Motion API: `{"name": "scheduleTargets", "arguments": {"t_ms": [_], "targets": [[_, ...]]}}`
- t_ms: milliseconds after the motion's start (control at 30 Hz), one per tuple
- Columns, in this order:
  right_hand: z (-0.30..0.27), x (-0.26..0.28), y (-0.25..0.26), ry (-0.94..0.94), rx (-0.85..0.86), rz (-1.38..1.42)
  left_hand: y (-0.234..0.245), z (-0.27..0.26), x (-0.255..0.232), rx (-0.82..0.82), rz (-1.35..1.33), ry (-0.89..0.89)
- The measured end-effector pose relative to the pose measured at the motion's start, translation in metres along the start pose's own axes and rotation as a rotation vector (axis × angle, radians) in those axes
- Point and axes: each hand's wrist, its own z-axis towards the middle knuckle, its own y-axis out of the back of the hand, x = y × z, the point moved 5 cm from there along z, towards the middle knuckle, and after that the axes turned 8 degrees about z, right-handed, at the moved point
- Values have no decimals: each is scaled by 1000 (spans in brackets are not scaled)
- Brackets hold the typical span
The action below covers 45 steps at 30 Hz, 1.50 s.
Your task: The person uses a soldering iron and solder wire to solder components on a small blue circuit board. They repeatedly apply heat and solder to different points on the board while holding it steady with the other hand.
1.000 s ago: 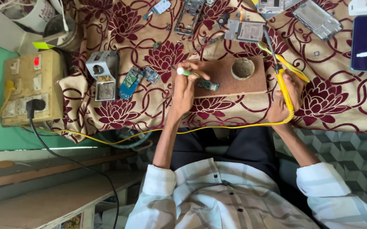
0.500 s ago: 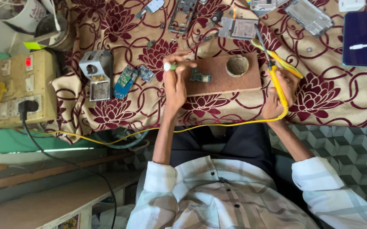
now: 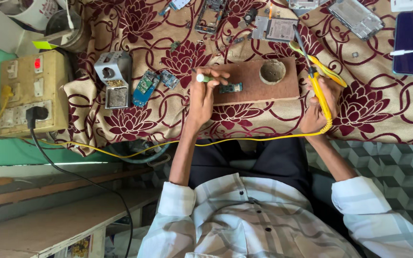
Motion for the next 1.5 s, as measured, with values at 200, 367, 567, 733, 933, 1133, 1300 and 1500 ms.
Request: {"name": "scheduleTargets", "arguments": {"t_ms": [200, 367, 567, 733, 933, 1133, 1300, 1500], "targets": [[-5, -5, 0, 19, -4, 32, 5, -5, -1, -98, 129, -7], [-10, -20, 0, -59, 4, 97, 13, -6, 5, -163, -60, -52], [-16, -28, 2, -83, -22, 211, 8, -9, 15, -152, -239, -6], [-8, -25, 14, -61, -178, 295, 6, -5, 18, -104, -270, 58], [-11, -6, 24, -192, -329, 499, 6, -3, 15, -70, -207, 34], [-19, -18, 37, -412, -477, 603, 5, -1, 21, -74, -296, -35], [-1, -18, 42, -275, -431, 367, 9, -5, 16, -96, -262, -36], [18, -14, 30, -200, -269, 81, 11, -9, 12, -122, -33, -62]]}}
